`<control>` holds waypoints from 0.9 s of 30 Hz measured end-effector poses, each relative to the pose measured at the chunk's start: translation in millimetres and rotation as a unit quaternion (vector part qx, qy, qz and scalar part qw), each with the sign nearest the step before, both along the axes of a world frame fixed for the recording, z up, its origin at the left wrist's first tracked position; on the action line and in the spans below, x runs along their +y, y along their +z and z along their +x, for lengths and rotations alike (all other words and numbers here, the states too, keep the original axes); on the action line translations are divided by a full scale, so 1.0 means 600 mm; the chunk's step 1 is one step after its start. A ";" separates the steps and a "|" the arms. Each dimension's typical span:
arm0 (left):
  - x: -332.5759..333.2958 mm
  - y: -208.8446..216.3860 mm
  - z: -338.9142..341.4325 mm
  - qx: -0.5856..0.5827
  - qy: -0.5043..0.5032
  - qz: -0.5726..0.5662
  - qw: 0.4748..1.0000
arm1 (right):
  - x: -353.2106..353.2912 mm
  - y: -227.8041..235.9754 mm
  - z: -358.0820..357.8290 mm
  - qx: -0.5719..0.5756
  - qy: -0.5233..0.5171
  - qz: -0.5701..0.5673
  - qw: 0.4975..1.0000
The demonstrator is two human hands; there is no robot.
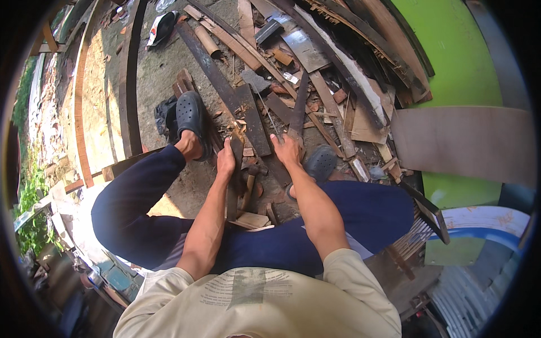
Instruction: The person sits cross-legged on the ground and uses a hand saw to cut a small piece of wood held between their legs. They repeatedly saw back and forth, then inspect the cut piece and continue sawing.
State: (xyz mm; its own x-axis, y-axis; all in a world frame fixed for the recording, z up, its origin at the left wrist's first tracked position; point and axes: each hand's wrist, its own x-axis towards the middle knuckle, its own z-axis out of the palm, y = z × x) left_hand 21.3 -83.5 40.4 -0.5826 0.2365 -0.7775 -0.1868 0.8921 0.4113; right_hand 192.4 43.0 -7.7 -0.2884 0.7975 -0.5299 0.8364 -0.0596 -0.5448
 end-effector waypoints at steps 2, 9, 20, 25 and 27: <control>-0.002 -0.011 -0.006 -0.013 0.006 0.001 1.000 | -0.007 -0.025 0.014 0.016 -0.007 -0.019 1.000; -0.002 -0.030 -0.005 -0.021 0.015 0.002 1.000 | -0.027 -0.076 0.011 -0.037 0.014 -0.206 0.978; -0.056 -0.085 0.027 0.037 -0.053 0.045 0.997 | -0.044 -0.007 0.020 -0.202 0.117 -0.210 0.950; -0.038 -0.054 0.024 0.020 -0.036 0.040 0.998 | -0.080 -0.036 0.056 -0.160 0.075 -0.071 0.982; -0.048 -0.064 0.020 0.020 -0.024 0.050 0.998 | -0.083 -0.038 0.064 -0.195 0.073 -0.118 0.971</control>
